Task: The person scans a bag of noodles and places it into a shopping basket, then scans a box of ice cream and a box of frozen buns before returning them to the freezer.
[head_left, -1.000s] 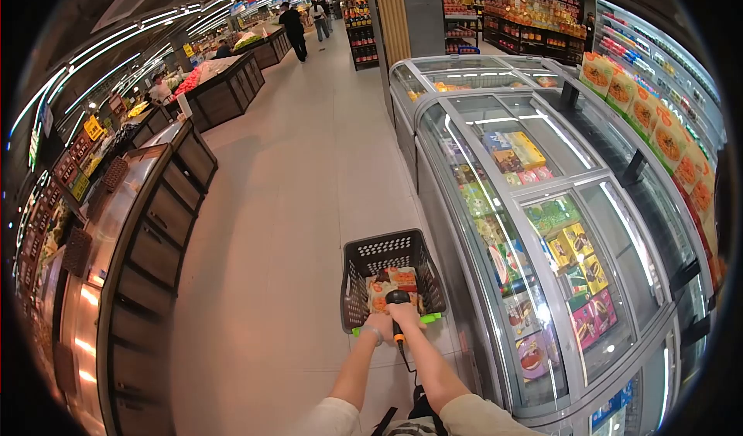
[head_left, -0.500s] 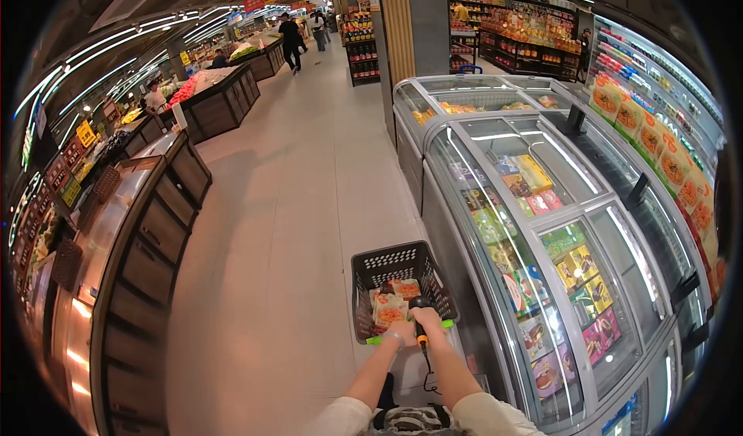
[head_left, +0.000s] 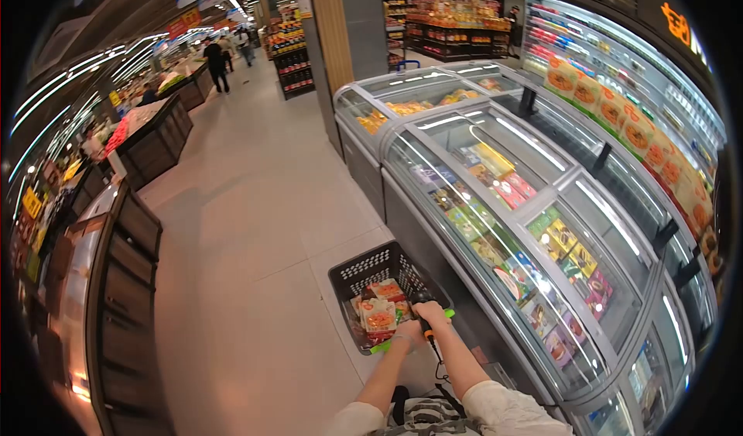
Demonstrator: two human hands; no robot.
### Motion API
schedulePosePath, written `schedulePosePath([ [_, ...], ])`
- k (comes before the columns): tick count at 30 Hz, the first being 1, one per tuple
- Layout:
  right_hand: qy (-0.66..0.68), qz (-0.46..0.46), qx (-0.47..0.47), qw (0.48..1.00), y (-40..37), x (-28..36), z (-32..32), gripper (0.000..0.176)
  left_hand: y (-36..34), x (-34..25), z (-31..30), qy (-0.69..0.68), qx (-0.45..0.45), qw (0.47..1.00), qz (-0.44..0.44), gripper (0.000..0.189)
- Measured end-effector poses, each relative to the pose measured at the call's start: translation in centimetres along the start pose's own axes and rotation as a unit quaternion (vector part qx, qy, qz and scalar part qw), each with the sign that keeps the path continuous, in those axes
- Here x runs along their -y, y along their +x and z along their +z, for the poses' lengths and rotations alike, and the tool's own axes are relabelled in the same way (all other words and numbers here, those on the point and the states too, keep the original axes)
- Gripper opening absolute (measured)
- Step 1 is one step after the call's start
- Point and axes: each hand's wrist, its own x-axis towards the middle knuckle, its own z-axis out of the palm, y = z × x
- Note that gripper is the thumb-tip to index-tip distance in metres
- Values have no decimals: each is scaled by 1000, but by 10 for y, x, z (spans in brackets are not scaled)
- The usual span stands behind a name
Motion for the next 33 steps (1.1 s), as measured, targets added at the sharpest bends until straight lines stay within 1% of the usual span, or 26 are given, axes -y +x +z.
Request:
schedulePosePath([
  [1,17,-14,-12,1000,22,-1,8,52,0,2,-8,-1,0,1000,15,28],
  [2,13,-27,-12,999,6,5,0,53,5,6,-8,11,0,1000,3,28],
  [3,42,-66,-8,997,36,-1,13,55,16,12,-8,24,-4,1000,-9,28],
  [5,62,-128,-1,990,60,-3,27,59,37,35,3,0,-58,998,11,31],
  [7,59,-241,-53,967,50,1,24,62,34,27,-21,16,-10,997,-79,37],
  [9,24,-290,-105,951,50,8,25,61,33,24,-42,30,9,996,-79,42],
  [11,30,-299,-52,952,65,16,30,67,55,47,-35,12,15,996,-90,43],
  [13,21,-279,-44,959,29,34,6,67,79,72,-27,47,-2,996,-80,43],
  [14,27,-298,-48,953,46,38,14,67,76,67,-39,46,2,996,-72,42],
  [15,48,-320,-60,944,80,41,32,67,82,67,-45,38,-5,997,-61,43],
  [17,11,-282,-20,959,106,57,40,65,87,79,-53,19,-24,998,-56,43],
  [18,31,-301,-16,953,106,65,39,61,82,72,-69,22,-32,998,-58,42],
  [19,53,-320,-10,946,107,72,37,58,88,77,-71,60,-29,994,-87,42],
  [21,80,-347,22,934,111,84,36,50,96,84,-76,74,-19,988,-132,44],
  [23,45,-337,19,940,119,97,36,53,98,86,-85,90,-11,984,-151,46],
  [25,39,-379,16,924,161,104,61,63,107,80,-103,109,-11,983,-149,47],
  [26,22,-358,31,933,145,110,46,72,109,83,-107,117,-12,982,-145,48],
  [27,2,-392,30,920,148,115,42,74,114,90,-107,122,-14,982,-142,48],
  [28,2,-422,22,907,169,121,50,73,123,101,-104,144,-7,976,-160,49],
  [29,1,-449,22,893,189,123,62,72,130,98,-111,143,-26,978,-150,49],
  [30,42,-458,22,888,178,123,52,68,130,91,-119,138,-39,978,-148,49],
  [31,57,-453,43,889,171,126,44,63,121,90,-123,130,-47,978,-156,49],
  [32,71,-447,64,889,166,128,38,58,134,112,-111,144,-42,975,-163,43],
  [33,56,-430,98,895,157,132,32,52,134,113,-117,155,-20,978,-135,35],
])
